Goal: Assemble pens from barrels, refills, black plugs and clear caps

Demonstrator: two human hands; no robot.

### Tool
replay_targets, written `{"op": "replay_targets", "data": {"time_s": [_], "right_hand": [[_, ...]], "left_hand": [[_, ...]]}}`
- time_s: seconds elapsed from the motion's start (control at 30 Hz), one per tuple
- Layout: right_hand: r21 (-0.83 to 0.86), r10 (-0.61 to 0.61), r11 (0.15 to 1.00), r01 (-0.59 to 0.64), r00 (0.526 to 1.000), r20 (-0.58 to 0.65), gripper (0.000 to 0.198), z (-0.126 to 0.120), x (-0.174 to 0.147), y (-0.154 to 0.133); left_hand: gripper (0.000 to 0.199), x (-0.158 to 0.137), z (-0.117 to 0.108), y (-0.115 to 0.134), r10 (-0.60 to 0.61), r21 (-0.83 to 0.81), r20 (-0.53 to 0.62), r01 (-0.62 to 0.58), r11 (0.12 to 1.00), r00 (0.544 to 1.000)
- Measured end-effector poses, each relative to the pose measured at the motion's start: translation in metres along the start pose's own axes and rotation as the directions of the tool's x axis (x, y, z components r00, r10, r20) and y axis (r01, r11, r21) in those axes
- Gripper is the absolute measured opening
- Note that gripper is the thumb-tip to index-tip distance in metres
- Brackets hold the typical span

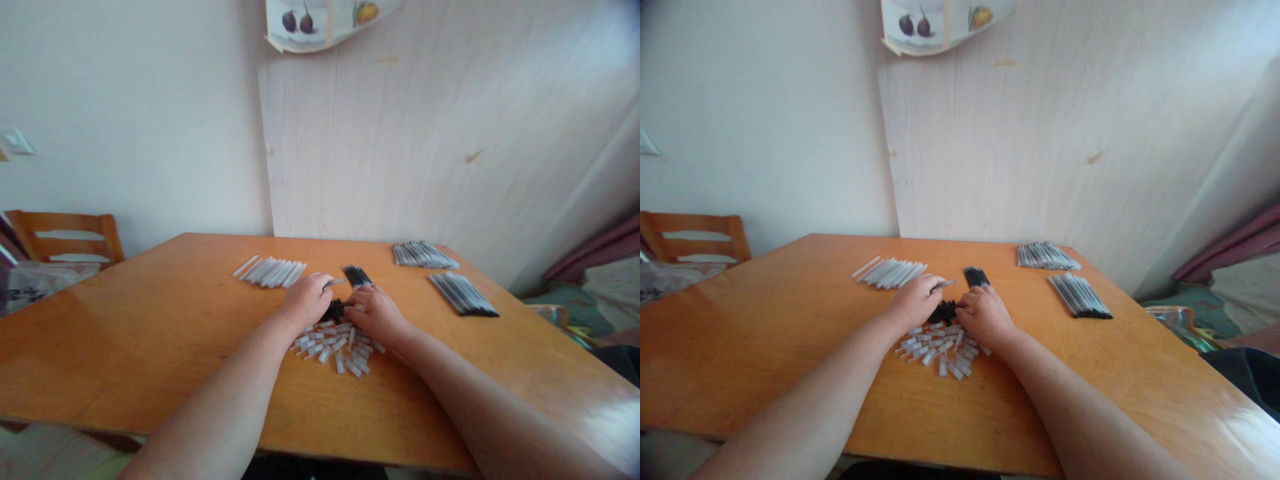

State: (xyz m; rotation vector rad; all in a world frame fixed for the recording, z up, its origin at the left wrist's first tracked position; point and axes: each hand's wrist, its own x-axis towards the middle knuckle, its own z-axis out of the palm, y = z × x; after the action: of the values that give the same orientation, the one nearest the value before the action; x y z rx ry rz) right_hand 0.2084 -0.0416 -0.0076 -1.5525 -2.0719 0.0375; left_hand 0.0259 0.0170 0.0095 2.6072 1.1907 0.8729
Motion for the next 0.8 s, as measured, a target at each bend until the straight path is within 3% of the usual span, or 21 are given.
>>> {"op": "replay_targets", "data": {"time_s": [0.23, 0.43, 0.8], "right_hand": [[0.248, 0.168, 0.960, -0.131, 0.976, -0.135, 0.019, 0.001, 0.000, 0.000], [0.451, 0.212, 0.887, -0.098, 0.955, -0.209, 0.021, 0.002, 0.000, 0.004], [0.737, 0.377, 0.637, -0.227, 0.925, -0.042, 0.030, -0.016, -0.002, -0.009]], "left_hand": [[0.029, -0.002, -0.005, 0.007, -0.020, -0.013, 0.016, 0.021, 1.000, 1.000], [0.026, -0.002, -0.004, 0.006, 0.010, 0.022, 0.017, -0.010, 1.000, 1.000], [0.025, -0.002, -0.003, 0.005, 0.016, 0.034, 0.017, -0.017, 0.999, 1.000]]}}
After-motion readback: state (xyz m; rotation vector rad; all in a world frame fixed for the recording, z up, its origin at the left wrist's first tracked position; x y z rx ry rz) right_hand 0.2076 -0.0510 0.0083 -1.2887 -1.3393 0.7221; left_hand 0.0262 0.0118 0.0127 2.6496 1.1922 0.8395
